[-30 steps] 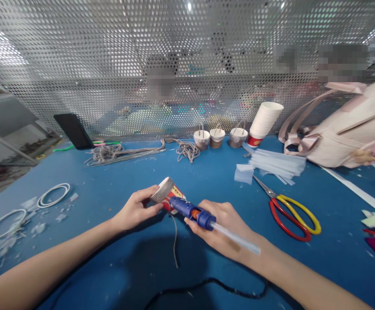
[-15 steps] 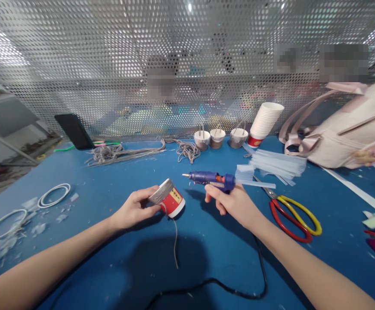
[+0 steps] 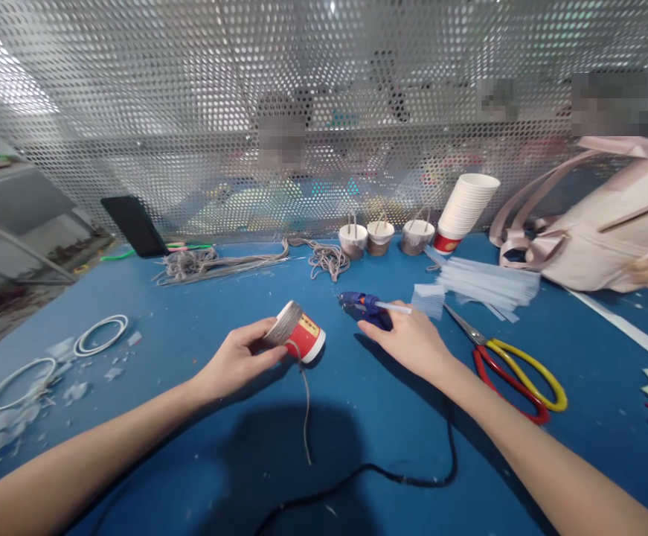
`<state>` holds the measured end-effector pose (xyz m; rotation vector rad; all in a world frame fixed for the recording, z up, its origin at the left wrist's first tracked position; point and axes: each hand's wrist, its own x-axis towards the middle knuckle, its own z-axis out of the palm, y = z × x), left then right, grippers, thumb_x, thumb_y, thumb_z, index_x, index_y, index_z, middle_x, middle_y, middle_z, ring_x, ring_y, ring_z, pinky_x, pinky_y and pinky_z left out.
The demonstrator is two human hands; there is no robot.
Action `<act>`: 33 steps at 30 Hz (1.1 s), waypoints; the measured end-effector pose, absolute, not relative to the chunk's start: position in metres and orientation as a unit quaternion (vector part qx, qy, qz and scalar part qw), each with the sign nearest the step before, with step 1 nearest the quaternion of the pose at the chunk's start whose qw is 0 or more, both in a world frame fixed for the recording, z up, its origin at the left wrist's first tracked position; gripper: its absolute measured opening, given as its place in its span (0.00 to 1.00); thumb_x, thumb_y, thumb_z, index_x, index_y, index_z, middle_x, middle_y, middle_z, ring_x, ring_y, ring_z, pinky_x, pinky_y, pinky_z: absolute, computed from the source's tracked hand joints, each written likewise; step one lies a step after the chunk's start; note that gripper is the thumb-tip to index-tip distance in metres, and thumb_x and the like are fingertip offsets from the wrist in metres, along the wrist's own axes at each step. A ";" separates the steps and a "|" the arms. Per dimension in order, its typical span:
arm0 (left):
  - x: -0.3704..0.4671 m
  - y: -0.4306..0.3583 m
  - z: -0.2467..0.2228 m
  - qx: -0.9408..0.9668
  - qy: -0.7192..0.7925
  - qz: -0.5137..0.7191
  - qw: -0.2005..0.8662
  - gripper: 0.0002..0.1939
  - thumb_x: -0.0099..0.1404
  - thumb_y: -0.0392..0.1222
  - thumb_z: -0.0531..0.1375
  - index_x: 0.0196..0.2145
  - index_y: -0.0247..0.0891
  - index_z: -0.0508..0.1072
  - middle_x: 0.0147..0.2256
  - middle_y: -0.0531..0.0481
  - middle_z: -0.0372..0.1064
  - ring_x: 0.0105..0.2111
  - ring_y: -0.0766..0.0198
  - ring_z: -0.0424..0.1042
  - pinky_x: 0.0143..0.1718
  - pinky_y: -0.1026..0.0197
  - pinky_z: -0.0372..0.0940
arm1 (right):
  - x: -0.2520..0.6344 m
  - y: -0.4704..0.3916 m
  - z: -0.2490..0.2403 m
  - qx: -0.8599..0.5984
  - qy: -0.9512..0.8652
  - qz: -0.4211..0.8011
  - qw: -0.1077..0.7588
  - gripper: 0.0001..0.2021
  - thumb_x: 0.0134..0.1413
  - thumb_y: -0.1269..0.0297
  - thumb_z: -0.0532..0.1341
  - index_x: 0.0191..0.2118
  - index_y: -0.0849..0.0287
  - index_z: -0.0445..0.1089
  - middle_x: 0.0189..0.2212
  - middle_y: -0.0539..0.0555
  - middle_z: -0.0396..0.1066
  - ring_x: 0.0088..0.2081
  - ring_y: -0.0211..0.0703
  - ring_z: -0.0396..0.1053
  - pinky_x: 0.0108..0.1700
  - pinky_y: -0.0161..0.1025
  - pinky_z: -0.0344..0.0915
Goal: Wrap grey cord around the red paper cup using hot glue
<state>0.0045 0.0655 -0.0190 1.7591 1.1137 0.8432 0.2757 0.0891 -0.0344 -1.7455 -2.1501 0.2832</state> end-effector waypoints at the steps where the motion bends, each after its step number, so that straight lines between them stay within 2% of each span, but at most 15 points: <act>1: 0.005 0.065 -0.018 0.704 0.450 0.340 0.432 0.07 0.57 0.38 0.58 0.32 0.33 0.73 0.31 0.49 0.69 0.30 0.65 0.67 0.33 0.64 0.64 | 0.280 0.081 -0.029 -0.623 -0.764 0.058 0.153 0.16 0.53 0.50 0.56 0.34 0.59 0.71 0.33 0.59 0.73 0.37 0.56 0.71 0.39 0.48 0.64; 3: 0.008 0.065 -0.017 0.701 0.453 0.339 0.434 0.06 0.57 0.37 0.58 0.31 0.33 0.73 0.30 0.50 0.68 0.29 0.67 0.66 0.31 0.65 0.64 | 0.284 0.064 -0.016 -0.618 -0.776 -0.005 0.127 0.13 0.51 0.53 0.59 0.27 0.58 0.69 0.27 0.57 0.73 0.33 0.55 0.71 0.37 0.49 0.64; 4: 0.009 0.064 -0.016 0.700 0.453 0.338 0.437 0.06 0.56 0.37 0.58 0.30 0.33 0.73 0.30 0.50 0.68 0.28 0.67 0.66 0.31 0.65 0.64 | 0.283 0.055 -0.009 -0.601 -0.786 -0.011 0.141 0.11 0.52 0.56 0.59 0.26 0.58 0.68 0.25 0.55 0.72 0.30 0.52 0.71 0.35 0.47 0.64; 6: 0.012 0.062 -0.014 0.697 0.451 0.338 0.444 0.06 0.56 0.37 0.59 0.31 0.33 0.73 0.30 0.49 0.69 0.27 0.67 0.66 0.30 0.65 0.64 | 0.275 0.042 0.001 -0.529 -0.821 0.034 0.210 0.06 0.55 0.63 0.57 0.30 0.57 0.67 0.27 0.53 0.72 0.28 0.45 0.71 0.32 0.42 0.65; 9: 0.015 0.059 -0.012 0.696 0.446 0.343 0.447 0.06 0.56 0.38 0.59 0.30 0.33 0.74 0.30 0.49 0.69 0.27 0.67 0.67 0.29 0.65 0.64 | 0.253 0.036 0.007 -0.399 -0.847 0.124 0.327 0.06 0.59 0.69 0.54 0.37 0.58 0.68 0.32 0.54 0.72 0.33 0.40 0.71 0.35 0.37 0.67; 12: 0.015 0.055 -0.012 0.696 0.442 0.345 0.448 0.07 0.56 0.39 0.59 0.31 0.32 0.74 0.30 0.48 0.71 0.28 0.65 0.68 0.31 0.64 0.66 | 0.233 0.041 0.000 -0.350 -0.840 0.146 0.389 0.06 0.59 0.71 0.55 0.39 0.59 0.69 0.34 0.55 0.72 0.36 0.41 0.70 0.39 0.38 0.68; 17: 0.012 0.055 -0.014 0.697 0.441 0.348 0.446 0.09 0.57 0.39 0.59 0.33 0.33 0.75 0.33 0.46 0.74 0.31 0.63 0.71 0.34 0.62 0.67 | 0.218 0.055 -0.015 -0.334 -0.835 0.138 0.414 0.06 0.59 0.70 0.56 0.38 0.60 0.71 0.33 0.56 0.72 0.34 0.41 0.69 0.36 0.39 0.67; 22: 0.013 0.054 -0.013 0.706 0.435 0.344 0.440 0.07 0.55 0.37 0.59 0.31 0.32 0.75 0.30 0.47 0.73 0.30 0.63 0.71 0.34 0.62 0.67 | 0.212 0.057 -0.015 -0.337 -0.871 0.044 0.356 0.11 0.60 0.71 0.52 0.29 0.62 0.69 0.26 0.55 0.70 0.29 0.41 0.65 0.32 0.40 0.60; 25: 0.013 0.055 -0.012 0.708 0.444 0.347 0.424 0.06 0.55 0.37 0.59 0.29 0.33 0.74 0.29 0.48 0.72 0.30 0.64 0.70 0.33 0.63 0.66 | 0.210 0.047 -0.011 -0.328 -0.891 0.006 0.315 0.13 0.56 0.74 0.50 0.25 0.61 0.66 0.22 0.53 0.66 0.25 0.39 0.61 0.29 0.39 0.56; 28: 0.012 0.059 -0.014 0.693 0.478 0.364 0.399 0.06 0.55 0.38 0.58 0.29 0.33 0.73 0.28 0.50 0.71 0.29 0.65 0.68 0.32 0.64 0.65 | 0.211 0.029 -0.006 -0.263 -0.926 0.088 0.256 0.11 0.51 0.74 0.50 0.22 0.59 0.63 0.19 0.49 0.63 0.21 0.36 0.56 0.25 0.35 0.54; 30: 0.011 0.061 -0.016 0.684 0.492 0.366 0.395 0.07 0.55 0.39 0.58 0.29 0.32 0.72 0.27 0.51 0.69 0.28 0.66 0.67 0.32 0.64 0.65 | 0.212 0.016 0.000 -0.200 -0.945 0.152 0.210 0.14 0.54 0.70 0.53 0.19 0.58 0.62 0.16 0.47 0.61 0.18 0.34 0.54 0.23 0.35 0.52; 32: 0.010 0.063 -0.018 0.682 0.496 0.365 0.394 0.07 0.55 0.39 0.58 0.29 0.32 0.72 0.27 0.51 0.68 0.27 0.67 0.65 0.31 0.64 0.64 | 0.214 0.007 0.007 -0.139 -0.955 0.195 0.178 0.13 0.56 0.67 0.56 0.21 0.57 0.64 0.18 0.47 0.65 0.20 0.35 0.59 0.24 0.35 0.55; 33: 0.010 0.063 -0.019 0.683 0.497 0.364 0.391 0.07 0.55 0.39 0.58 0.29 0.32 0.72 0.26 0.52 0.67 0.27 0.67 0.65 0.31 0.65 0.64 | 0.216 0.005 0.011 -0.113 -0.957 0.214 0.160 0.08 0.55 0.69 0.58 0.26 0.58 0.67 0.23 0.48 0.69 0.24 0.36 0.63 0.26 0.35 0.57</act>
